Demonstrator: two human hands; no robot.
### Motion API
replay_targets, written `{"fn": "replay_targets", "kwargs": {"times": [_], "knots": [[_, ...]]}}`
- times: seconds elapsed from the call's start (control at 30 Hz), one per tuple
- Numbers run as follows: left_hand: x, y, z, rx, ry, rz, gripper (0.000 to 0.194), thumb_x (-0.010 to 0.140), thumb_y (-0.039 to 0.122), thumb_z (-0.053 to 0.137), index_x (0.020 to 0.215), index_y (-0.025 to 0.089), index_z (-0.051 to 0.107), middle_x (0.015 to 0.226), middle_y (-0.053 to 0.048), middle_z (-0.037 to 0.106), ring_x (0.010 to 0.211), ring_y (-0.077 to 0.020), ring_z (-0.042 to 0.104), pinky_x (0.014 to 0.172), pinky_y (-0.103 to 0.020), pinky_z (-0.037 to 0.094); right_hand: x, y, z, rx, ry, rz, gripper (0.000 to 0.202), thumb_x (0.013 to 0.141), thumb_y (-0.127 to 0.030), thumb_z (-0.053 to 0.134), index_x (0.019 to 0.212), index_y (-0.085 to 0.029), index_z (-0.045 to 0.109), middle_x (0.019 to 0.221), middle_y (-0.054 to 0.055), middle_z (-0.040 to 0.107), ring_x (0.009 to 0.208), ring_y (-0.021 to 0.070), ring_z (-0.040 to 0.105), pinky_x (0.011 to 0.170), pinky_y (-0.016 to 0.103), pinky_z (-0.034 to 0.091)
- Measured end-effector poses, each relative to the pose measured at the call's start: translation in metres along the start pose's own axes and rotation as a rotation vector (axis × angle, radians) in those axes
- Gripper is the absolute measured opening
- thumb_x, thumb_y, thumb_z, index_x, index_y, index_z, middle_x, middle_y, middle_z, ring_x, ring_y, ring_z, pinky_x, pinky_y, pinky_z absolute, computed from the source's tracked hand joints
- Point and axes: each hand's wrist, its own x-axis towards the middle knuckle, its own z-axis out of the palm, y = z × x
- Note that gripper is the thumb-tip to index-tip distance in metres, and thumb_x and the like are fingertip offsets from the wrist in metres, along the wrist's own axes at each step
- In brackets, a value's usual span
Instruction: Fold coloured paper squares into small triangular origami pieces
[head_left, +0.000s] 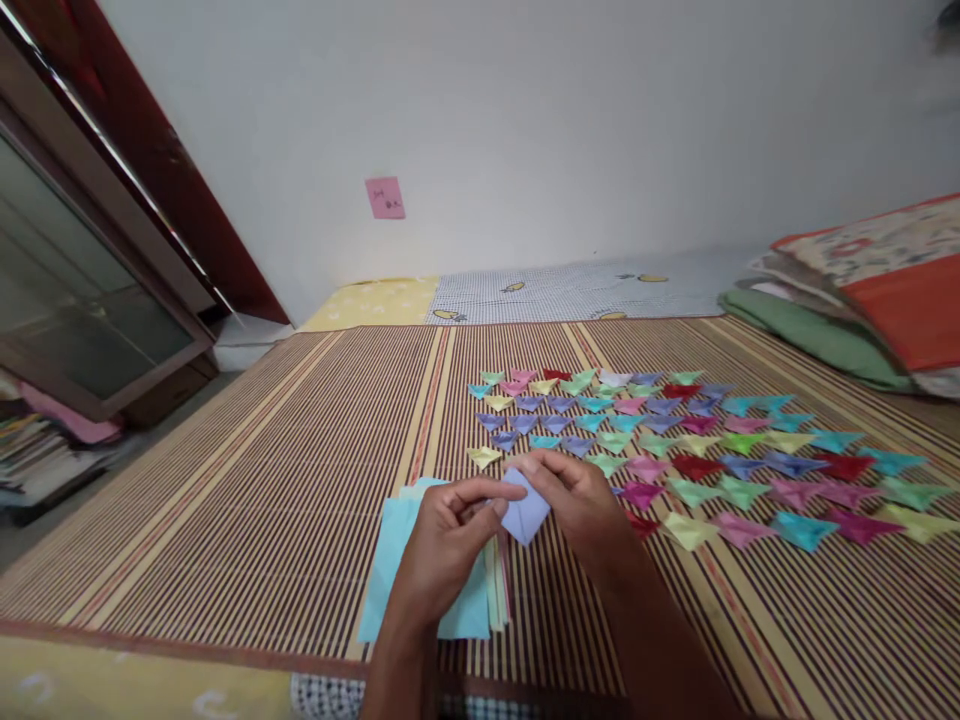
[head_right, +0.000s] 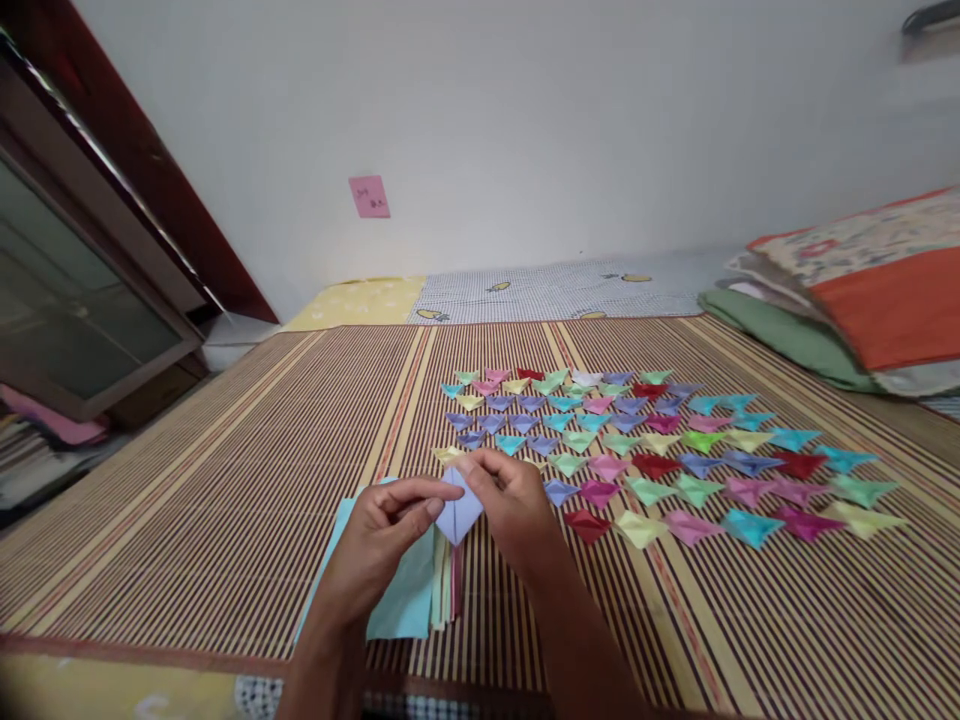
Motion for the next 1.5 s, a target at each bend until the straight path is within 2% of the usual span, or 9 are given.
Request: {"fn": "replay_targets", "kwargs": {"times": [0.1,0.27,0.4,0.8,0.93,1.03,1.17,1.3,1.5], "knots": [[0.003,-0.004,-0.004,-0.022,0.092,0.000,0.020,0.087,0.030,0.073,0.099,0.019,0.084,0.094,-0.009,0.081,0.087,-0.0209,0.070,0.081,-0.030,0.052,-0.001,-0.002,-0.006,-0.034,-0.014,-0.068,0.021,0.093,-0.034,0.060,0.101,-0.022,0.075,0.093,0.005,0.076,0.087,0.0214,0.070,0.076,0.034,0.055],[0.004,-0.012,-0.014,-0.126,0.120,-0.008,0.024,0.089,0.029,0.070,0.104,0.016,0.083,0.097,-0.012,0.081,0.089,-0.0216,0.071,0.084,-0.033,0.052,-0.002,-0.003,-0.014,-0.123,-0.172,-0.226,0.021,0.083,-0.016,0.063,0.097,-0.024,0.077,0.107,0.006,0.072,0.106,0.0232,0.068,0.088,0.038,0.055],[0.003,-0.012,-0.017,-0.135,0.104,-0.003,0.022,0.085,0.024,0.073,0.103,0.018,0.084,0.107,-0.012,0.081,0.098,-0.0229,0.072,0.094,-0.035,0.052,-0.002,-0.003,-0.013,-0.131,-0.166,-0.221,0.016,0.085,-0.018,0.068,0.097,-0.025,0.077,0.103,0.006,0.070,0.101,0.0226,0.067,0.085,0.039,0.055],[0.002,0.001,-0.012,-0.045,0.089,0.035,0.027,0.075,0.025,0.083,0.101,0.020,0.083,0.102,-0.010,0.081,0.088,-0.0195,0.072,0.082,-0.031,0.057,-0.004,-0.006,0.000,-0.160,-0.064,-0.281,0.012,0.092,-0.021,0.067,0.082,-0.021,0.073,0.088,0.003,0.068,0.088,0.0198,0.065,0.080,0.036,0.049],[0.001,0.005,-0.008,-0.002,0.116,0.059,0.020,0.082,0.029,0.079,0.099,0.020,0.084,0.102,-0.010,0.081,0.097,-0.0217,0.073,0.089,-0.033,0.056,-0.003,-0.005,0.004,-0.189,-0.026,-0.289,0.016,0.093,-0.022,0.067,0.077,-0.021,0.068,0.084,0.001,0.064,0.081,0.0183,0.062,0.075,0.034,0.048],[0.003,0.005,-0.008,0.023,0.093,0.077,0.021,0.086,0.029,0.074,0.102,0.020,0.083,0.102,-0.011,0.081,0.097,-0.0225,0.073,0.091,-0.035,0.055,-0.003,-0.005,0.003,-0.242,-0.031,-0.303,0.004,0.089,-0.019,0.071,0.088,-0.022,0.071,0.092,0.002,0.065,0.087,0.0199,0.063,0.079,0.035,0.049],[0.005,-0.001,-0.010,-0.016,0.099,0.066,0.021,0.080,0.022,0.073,0.098,0.018,0.083,0.098,-0.010,0.082,0.091,-0.0236,0.074,0.089,-0.037,0.056,-0.004,-0.005,0.003,-0.342,-0.039,-0.432,0.022,0.087,-0.012,0.069,0.103,-0.026,0.076,0.101,0.004,0.064,0.101,0.0233,0.063,0.088,0.041,0.051],[0.005,-0.008,-0.012,-0.064,0.107,0.022,0.026,0.082,0.020,0.068,0.102,0.017,0.083,0.100,-0.010,0.082,0.095,-0.0241,0.073,0.091,-0.035,0.054,-0.006,-0.006,0.006,-0.471,-0.072,-0.583,0.019,0.094,-0.011,0.062,0.095,-0.024,0.076,0.095,0.005,0.065,0.095,0.0226,0.063,0.083,0.040,0.051],[0.003,-0.009,-0.015,-0.143,0.088,-0.017,0.032,0.081,0.015,0.063,0.105,0.017,0.084,0.096,-0.009,0.082,0.087,-0.0192,0.071,0.084,-0.029,0.051,-0.007,-0.008,0.011,-0.719,-0.094,-0.731,0.021,0.099,-0.013,0.056,0.084,-0.020,0.070,0.085,0.005,0.068,0.085,0.0245,0.059,0.077,0.041,0.047]]}}
